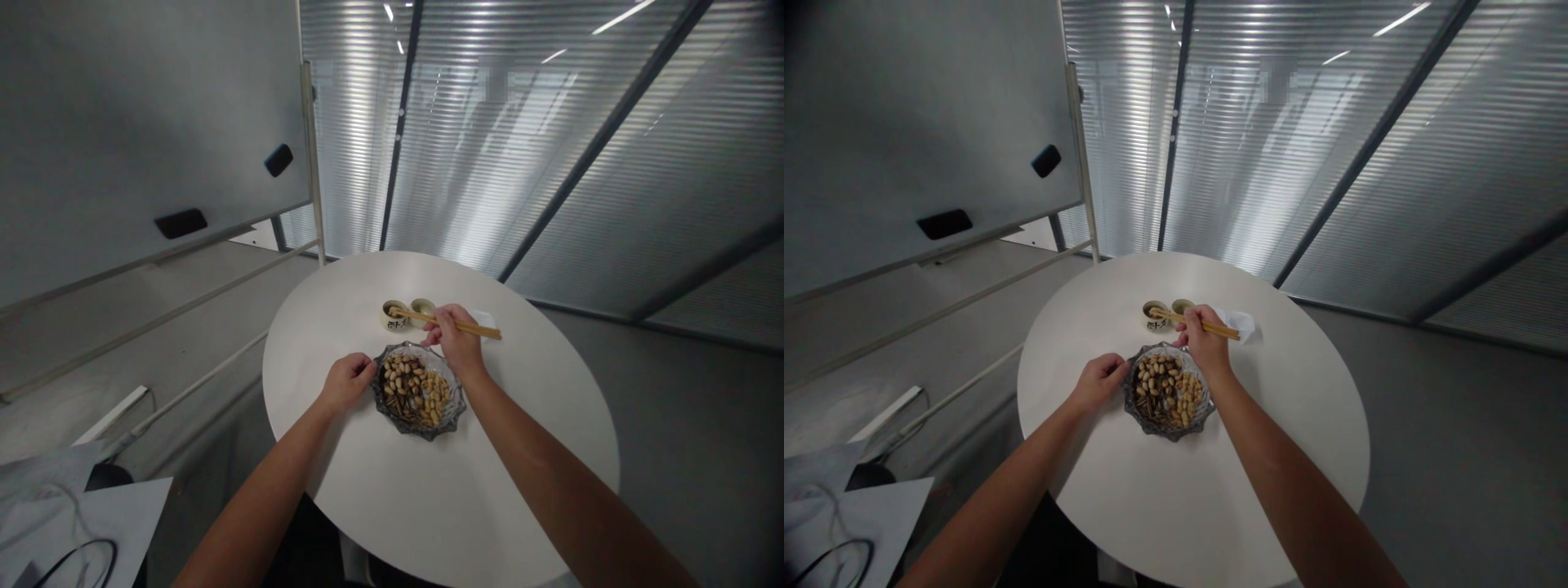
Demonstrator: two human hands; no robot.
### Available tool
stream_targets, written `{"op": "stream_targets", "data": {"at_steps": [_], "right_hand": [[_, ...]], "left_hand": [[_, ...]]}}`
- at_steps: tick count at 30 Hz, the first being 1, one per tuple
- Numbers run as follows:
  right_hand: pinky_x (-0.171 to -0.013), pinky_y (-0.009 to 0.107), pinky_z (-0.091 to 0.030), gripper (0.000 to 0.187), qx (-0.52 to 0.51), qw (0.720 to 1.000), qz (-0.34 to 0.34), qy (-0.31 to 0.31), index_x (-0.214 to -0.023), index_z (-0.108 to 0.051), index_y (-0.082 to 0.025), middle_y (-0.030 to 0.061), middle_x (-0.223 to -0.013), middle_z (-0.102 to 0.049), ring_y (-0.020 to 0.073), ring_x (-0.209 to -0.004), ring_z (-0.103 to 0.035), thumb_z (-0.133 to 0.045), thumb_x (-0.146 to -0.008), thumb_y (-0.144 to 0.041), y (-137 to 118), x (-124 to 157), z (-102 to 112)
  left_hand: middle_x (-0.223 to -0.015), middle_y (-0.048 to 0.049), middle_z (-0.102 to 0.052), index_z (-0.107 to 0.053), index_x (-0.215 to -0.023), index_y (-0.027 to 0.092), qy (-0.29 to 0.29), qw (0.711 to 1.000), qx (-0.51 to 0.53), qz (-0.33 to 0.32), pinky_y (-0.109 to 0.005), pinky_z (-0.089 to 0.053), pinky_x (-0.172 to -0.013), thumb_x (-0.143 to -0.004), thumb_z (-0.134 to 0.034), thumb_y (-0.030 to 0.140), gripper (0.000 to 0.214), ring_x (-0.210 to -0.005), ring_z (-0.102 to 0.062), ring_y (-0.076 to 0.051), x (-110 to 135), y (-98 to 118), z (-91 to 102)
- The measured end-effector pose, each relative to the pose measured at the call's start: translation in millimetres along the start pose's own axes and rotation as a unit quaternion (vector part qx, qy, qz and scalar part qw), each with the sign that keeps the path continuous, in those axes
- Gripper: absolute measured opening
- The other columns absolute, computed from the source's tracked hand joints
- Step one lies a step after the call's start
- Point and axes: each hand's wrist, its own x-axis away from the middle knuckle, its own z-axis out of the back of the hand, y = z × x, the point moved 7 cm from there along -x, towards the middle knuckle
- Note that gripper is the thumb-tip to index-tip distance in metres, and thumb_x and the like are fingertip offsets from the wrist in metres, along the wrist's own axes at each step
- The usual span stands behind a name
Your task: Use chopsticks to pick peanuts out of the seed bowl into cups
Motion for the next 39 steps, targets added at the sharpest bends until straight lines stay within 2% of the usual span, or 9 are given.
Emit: {"op": "stream_targets", "data": {"at_steps": [3, 7, 12, 15, 17, 23, 28, 32, 39], "right_hand": [[-0.044, 0.024, -0.056, 0.032, -0.022, 1.000, -0.011, 0.013, -0.083, -0.058, -0.021, -0.0030, -0.065, -0.068, 0.0104, -0.042, -0.061, -0.064, -0.089, -0.051, -14.2, 14.7, 11.8], [-0.046, 0.029, -0.060, 0.031, -0.010, 0.999, -0.030, 0.026, -0.080, -0.058, -0.021, -0.0012, -0.065, -0.069, 0.0122, -0.040, -0.060, -0.066, -0.089, -0.049, -34.5, 51.1, 40.1], [-0.056, 0.031, -0.062, 0.032, 0.131, 0.989, -0.073, -0.017, -0.089, -0.061, -0.021, 0.0031, -0.071, -0.073, 0.0152, -0.050, -0.066, -0.063, -0.094, -0.052, -44.8, 109.8, 75.2], [-0.058, 0.028, -0.061, 0.035, 0.214, 0.973, -0.083, -0.027, -0.087, -0.062, -0.023, 0.0012, -0.060, -0.068, 0.0191, -0.058, -0.071, -0.057, -0.097, -0.056, -45.2, 137.3, 89.9], [-0.058, 0.028, -0.061, 0.036, 0.227, 0.969, -0.092, -0.018, -0.086, -0.062, -0.023, 0.0009, -0.058, -0.067, 0.0198, -0.059, -0.072, -0.057, -0.096, -0.057, -41.9, 148.4, 96.6], [-0.060, 0.035, -0.064, 0.040, 0.138, 0.980, -0.140, 0.001, -0.087, -0.062, -0.021, 0.0047, -0.072, -0.073, 0.0177, -0.052, -0.067, -0.060, -0.093, -0.060, -15.7, 156.6, 99.3], [-0.059, 0.037, -0.064, 0.041, 0.102, 0.983, -0.153, 0.029, -0.087, -0.060, -0.021, 0.0038, -0.074, -0.071, 0.0166, -0.051, -0.065, -0.062, -0.091, -0.061, -1.7, 154.7, 93.7], [-0.059, 0.034, -0.062, 0.043, 0.167, 0.975, -0.148, 0.017, -0.085, -0.060, -0.022, 0.0034, -0.070, -0.071, 0.0185, -0.053, -0.068, -0.057, -0.093, -0.064, -3.2, 151.7, 85.1], [-0.059, 0.031, -0.058, 0.046, 0.273, 0.958, -0.081, 0.009, -0.077, -0.060, -0.023, 0.0036, -0.063, -0.072, 0.0199, -0.057, -0.070, -0.048, -0.098, -0.063, -14.2, 143.1, 74.0]], "left_hand": [[-0.066, 0.0008, -0.058, -0.065, -0.075, 0.018, -0.003, 1.000, -0.008, 0.000, -0.026, -0.038, -0.062, -0.092, -0.051, 0.045, 0.035, -0.067, -0.051, -0.014, 0.0, 0.9, -0.3], [-0.066, 0.0010, -0.058, -0.066, -0.076, 0.018, 0.000, 1.000, -0.019, 0.003, -0.025, -0.038, -0.062, -0.093, -0.051, 0.046, 0.035, -0.067, -0.051, -0.014, 0.0, -0.2, 0.2], [-0.066, 0.0010, -0.058, -0.067, -0.077, 0.018, 0.001, 1.000, -0.005, 0.001, -0.025, -0.037, -0.061, -0.093, -0.052, 0.044, 0.033, -0.066, -0.051, -0.014, 0.2, -2.5, -0.3], [-0.067, 0.0010, -0.058, -0.067, -0.077, 0.018, 0.004, 1.000, 0.005, -0.003, -0.025, -0.038, -0.061, -0.093, -0.053, 0.044, 0.033, -0.066, -0.051, -0.014, 0.4, -3.6, -0.8], [-0.066, 0.0011, -0.058, -0.067, -0.077, 0.018, 0.006, 1.000, 0.009, -0.001, -0.025, -0.037, -0.061, -0.093, -0.053, 0.044, 0.033, -0.065, -0.050, -0.013, 0.5, -4.7, -1.5], [-0.065, 0.0012, -0.057, -0.066, -0.076, 0.018, 0.009, 1.000, -0.001, -0.001, -0.025, -0.037, -0.060, -0.092, -0.053, 0.045, 0.034, -0.064, -0.049, -0.013, 0.0, -5.5, -0.9], [-0.066, 0.0010, -0.058, -0.066, -0.077, 0.018, 0.002, 1.000, -0.003, -0.012, -0.025, -0.037, -0.061, -0.093, -0.052, 0.046, 0.035, -0.065, -0.050, -0.013, -0.5, -3.6, -0.3], [-0.066, 0.0011, -0.057, -0.066, -0.076, 0.018, 0.006, 1.000, 0.003, -0.006, -0.024, -0.037, -0.060, -0.092, -0.052, 0.044, 0.033, -0.065, -0.050, -0.013, -0.4, -5.8, -1.9], [-0.066, 0.0010, -0.057, -0.065, -0.075, 0.019, 0.007, 1.000, 0.001, -0.008, -0.025, -0.037, -0.061, -0.092, -0.052, 0.043, 0.032, -0.066, -0.050, -0.014, 0.5, -2.3, -1.0]]}}
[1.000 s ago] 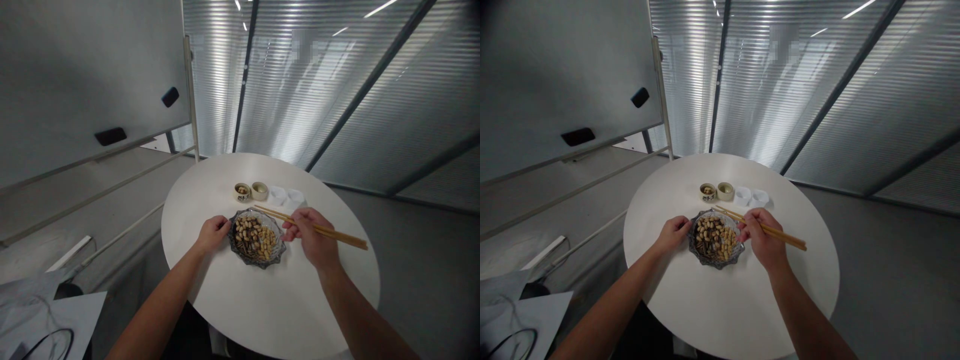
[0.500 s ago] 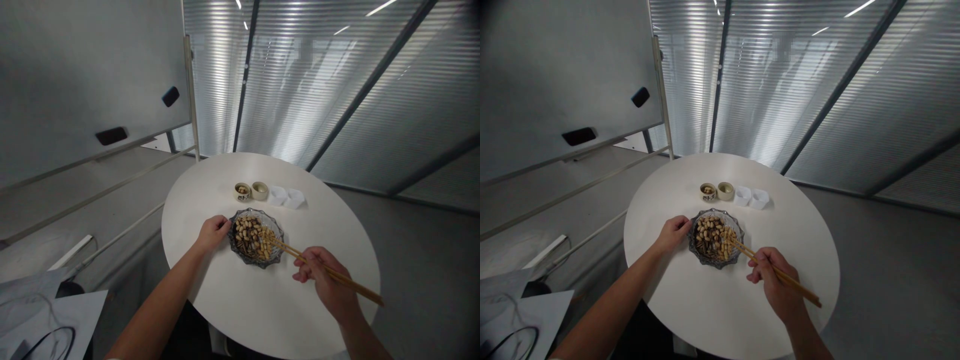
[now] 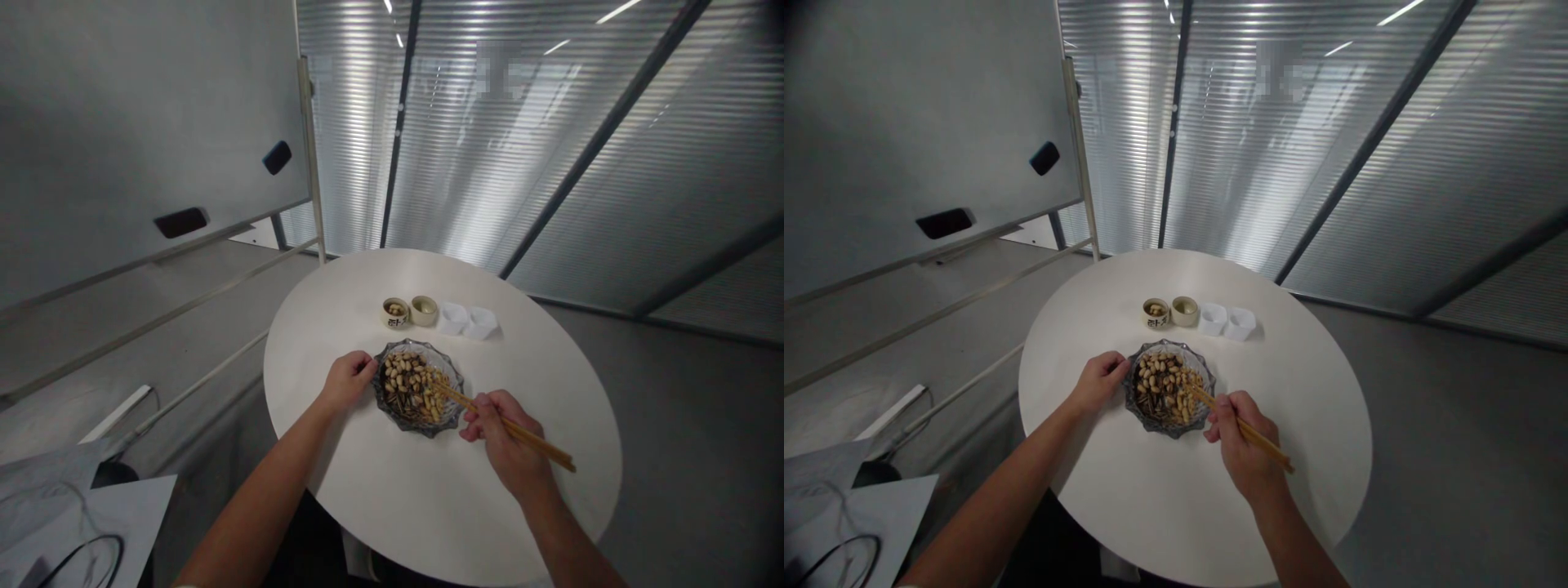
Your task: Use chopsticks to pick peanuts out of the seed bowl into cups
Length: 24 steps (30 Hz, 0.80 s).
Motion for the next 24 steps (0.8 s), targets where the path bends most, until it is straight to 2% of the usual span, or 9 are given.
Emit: {"op": "stream_targets", "data": {"at_steps": [5, 8, 13, 18, 21, 24], "right_hand": [[-0.060, 0.030, -0.059, 0.045, 0.009, 0.999, 0.036, 0.016, -0.076, -0.062, -0.022, 0.0033, -0.063, -0.073, 0.0198, -0.058, -0.072, -0.050, -0.098, -0.060, -4.2, 1.9, 4.4], [-0.059, 0.032, -0.061, 0.043, -0.065, 0.997, 0.016, 0.049, -0.080, -0.063, -0.021, 0.0047, -0.064, -0.073, 0.0203, -0.056, -0.072, -0.053, -0.098, -0.059, -1.0, 6.3, 14.8], [-0.050, 0.034, -0.062, 0.040, -0.188, 0.980, -0.026, 0.063, -0.081, -0.064, -0.019, 0.0045, -0.063, -0.071, 0.0187, -0.046, -0.067, -0.062, -0.093, -0.057, -4.0, -1.0, 26.9], [-0.047, 0.032, -0.062, 0.038, -0.269, 0.959, -0.016, 0.091, -0.079, -0.062, -0.018, 0.0011, -0.059, -0.068, 0.0155, -0.040, -0.063, -0.067, -0.089, -0.054, -19.2, -43.0, 26.6], [-0.047, 0.032, -0.062, 0.036, -0.309, 0.949, -0.006, 0.059, -0.080, -0.061, -0.018, 0.0006, -0.060, -0.069, 0.0146, -0.040, -0.063, -0.069, -0.088, -0.053, -29.2, -76.6, 7.5], [-0.043, 0.027, -0.059, 0.038, -0.307, 0.951, 0.018, 0.034, -0.081, -0.060, -0.019, -0.0001, -0.060, -0.068, 0.0138, -0.040, -0.064, -0.067, -0.088, -0.055, -40.8, -107.1, -15.1]], "left_hand": [[-0.067, 0.0008, -0.058, -0.066, -0.076, 0.019, -0.003, 1.000, -0.005, -0.003, -0.025, -0.038, -0.062, -0.093, -0.052, 0.043, 0.033, -0.067, -0.051, -0.014, 0.5, 4.1, 2.5], [-0.066, 0.0011, -0.057, -0.066, -0.076, 0.019, -0.001, 1.000, -0.004, 0.005, -0.025, -0.037, -0.061, -0.093, -0.052, 0.044, 0.033, -0.065, -0.050, -0.014, 0.8, 3.8, 2.8], [-0.065, 0.0013, -0.057, -0.066, -0.076, 0.018, -0.007, 1.000, 0.002, 0.006, -0.025, -0.036, -0.060, -0.093, -0.051, 0.045, 0.035, -0.064, -0.049, -0.013, 1.6, 4.6, 2.0], [-0.065, 0.0014, -0.057, -0.066, -0.076, 0.019, 0.000, 1.000, -0.001, 0.011, -0.025, -0.037, -0.060, -0.092, -0.052, 0.045, 0.035, -0.064, -0.049, -0.014, 0.9, 3.0, 2.2], [-0.065, 0.0012, -0.057, -0.067, -0.076, 0.019, -0.001, 1.000, -0.010, 0.011, -0.025, -0.037, -0.060, -0.092, -0.052, 0.045, 0.034, -0.065, -0.050, -0.014, -0.2, 2.0, 1.6], [-0.065, 0.0011, -0.057, -0.066, -0.075, 0.018, -0.006, 1.000, -0.017, 0.009, -0.025, -0.037, -0.060, -0.092, -0.052, 0.045, 0.034, -0.066, -0.050, -0.014, -1.1, 1.2, 1.0]]}}
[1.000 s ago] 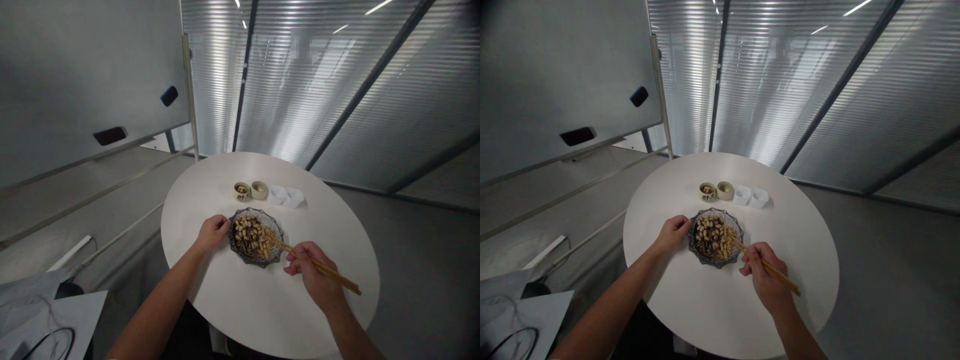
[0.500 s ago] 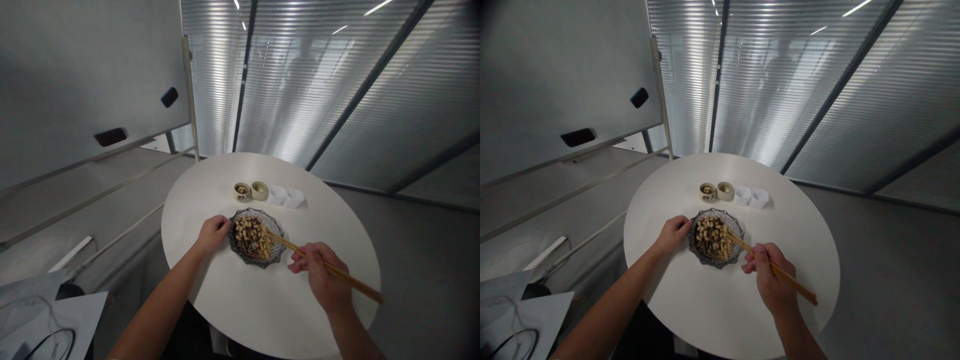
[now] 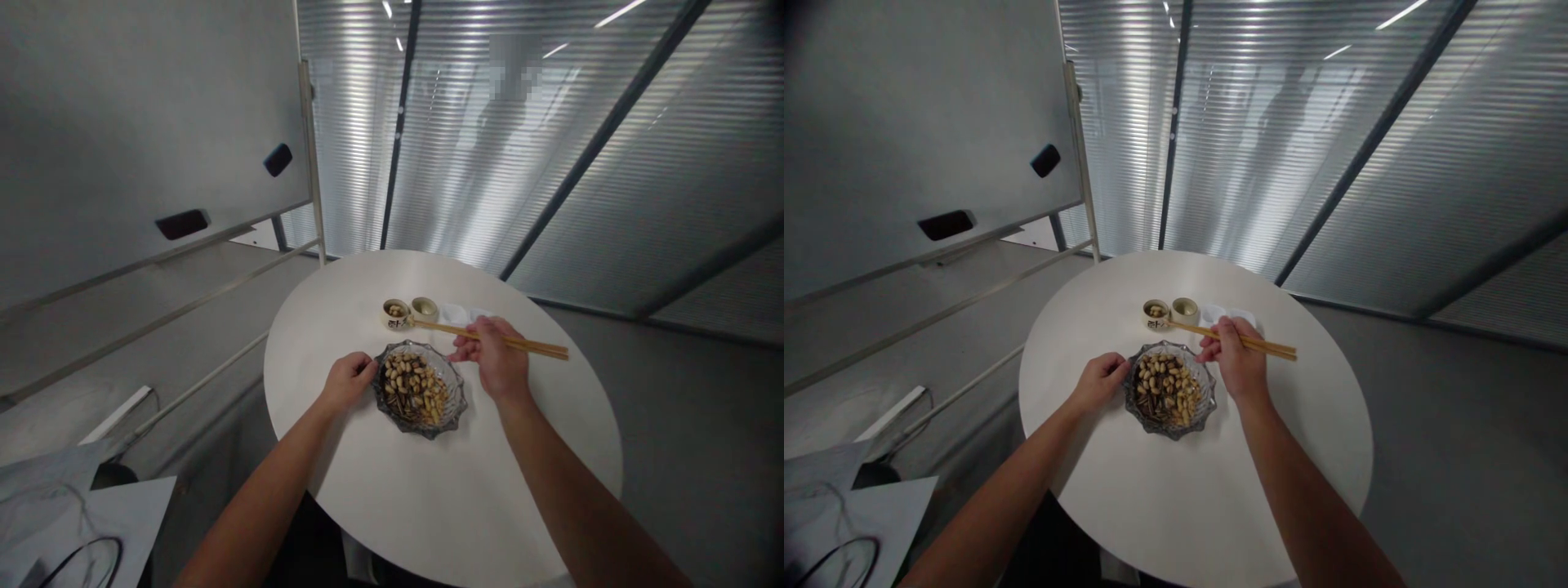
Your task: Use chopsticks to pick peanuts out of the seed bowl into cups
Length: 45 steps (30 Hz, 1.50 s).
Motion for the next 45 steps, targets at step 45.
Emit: {"op": "stream_targets", "data": {"at_steps": [45], "right_hand": [[-0.058, 0.031, -0.059, 0.046, 0.306, 0.943, -0.050, -0.120, -0.080, -0.063, -0.023, 0.0021, -0.061, -0.070, 0.0193, -0.054, -0.069, -0.051, -0.096, -0.065, 5.2, 88.6, 63.5]], "left_hand": [[-0.065, 0.0010, -0.057, -0.065, -0.075, 0.019, 0.003, 1.000, 0.009, -0.005, -0.025, -0.038, -0.060, -0.092, -0.052, 0.045, 0.034, -0.065, -0.050, -0.014, 0.2, -0.3, 0.1]]}}
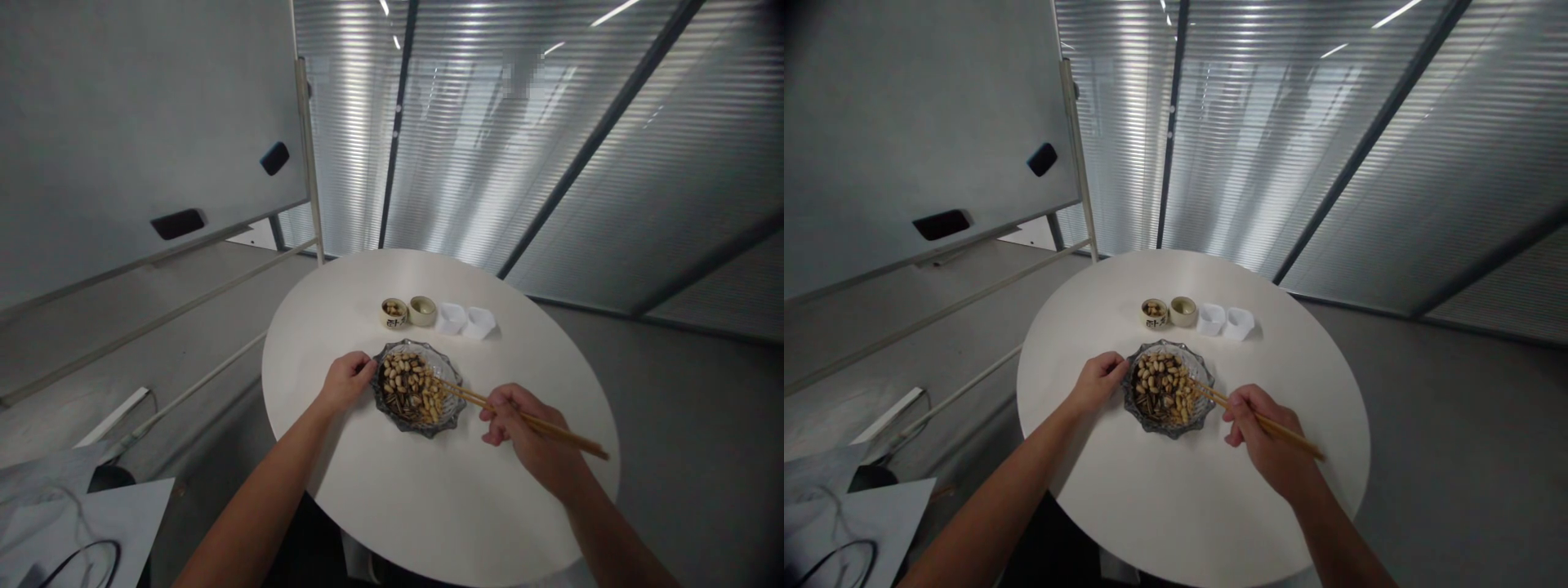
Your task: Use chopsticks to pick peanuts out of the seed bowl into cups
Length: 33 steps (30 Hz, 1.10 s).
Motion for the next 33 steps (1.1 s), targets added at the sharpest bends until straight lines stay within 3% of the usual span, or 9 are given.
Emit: {"op": "stream_targets", "data": {"at_steps": [4, 11, 15, 18, 26, 33], "right_hand": [[-0.056, 0.031, -0.058, 0.046, -0.040, 0.999, -0.021, 0.015, -0.081, -0.061, -0.023, 0.0041, -0.072, -0.075, 0.0187, -0.054, -0.069, -0.052, -0.095, -0.066, 6.0, -3.2, -4.7], [-0.059, 0.029, -0.058, 0.044, 0.037, 0.999, 0.026, 0.022, -0.078, -0.063, -0.023, 0.0014, -0.062, -0.071, 0.0186, -0.057, -0.070, -0.051, -0.098, -0.061, 4.6, 1.4, -9.2], [-0.056, 0.032, -0.062, 0.044, -0.082, 0.992, 0.017, 0.090, -0.077, -0.064, -0.021, 0.0015, -0.060, -0.069, 0.0184, -0.051, -0.069, -0.059, -0.093, -0.061, 6.0, 0.5, 1.9], [-0.048, 0.032, -0.062, 0.041, -0.203, 0.968, 0.006, 0.145, -0.077, -0.065, -0.019, 0.0022, -0.061, -0.069, 0.0173, -0.043, -0.066, -0.067, -0.089, -0.058, 6.6, -8.7, 9.4], [-0.040, 0.035, -0.061, 0.036, -0.393, 0.901, 0.023, 0.180, -0.076, -0.060, -0.018, -0.0002, -0.053, -0.067, 0.0147, -0.033, -0.058, -0.074, -0.080, -0.051, -10.1, -87.8, -11.6], [-0.042, 0.030, -0.061, 0.036, -0.374, 0.912, 0.053, 0.159, -0.080, -0.060, -0.018, -0.0029, -0.054, -0.065, 0.0128, -0.036, -0.060, -0.070, -0.083, -0.052, -31.8, -149.0, -45.4]], "left_hand": [[-0.066, 0.0009, -0.057, -0.066, -0.076, 0.019, -0.003, 1.000, -0.003, 0.000, -0.025, -0.038, -0.061, -0.093, -0.052, 0.045, 0.034, -0.065, -0.050, -0.014, 0.2, 1.0, 0.4], [-0.067, 0.0007, -0.057, -0.066, -0.077, 0.018, 0.001, 1.000, 0.001, -0.003, -0.025, -0.038, -0.062, -0.093, -0.052, 0.044, 0.033, -0.066, -0.050, -0.014, 0.3, 1.2, 0.8], [-0.066, 0.0013, -0.056, -0.065, -0.076, 0.018, -0.004, 1.000, 0.001, -0.005, -0.025, -0.037, -0.061, -0.093, -0.051, 0.043, 0.033, -0.065, -0.050, -0.013, -0.2, 0.6, -0.2], [-0.066, 0.0017, -0.055, -0.064, -0.076, 0.018, -0.006, 1.000, 0.002, -0.006, -0.025, -0.036, -0.061, -0.093, -0.051, 0.043, 0.033, -0.065, -0.049, -0.013, -0.6, -0.3, -1.0], [-0.065, 0.0018, -0.055, -0.064, -0.075, 0.018, -0.008, 1.000, -0.004, -0.008, -0.025, -0.036, -0.061, -0.093, -0.052, 0.043, 0.033, -0.065, -0.048, -0.013, -1.4, -0.6, -0.3], [-0.065, 0.0016, -0.055, -0.066, -0.076, 0.018, -0.008, 1.000, 0.003, -0.005, -0.025, -0.036, -0.060, -0.093, -0.052, 0.044, 0.034, -0.064, -0.048, -0.013, -1.1, -0.7, 0.2]]}}
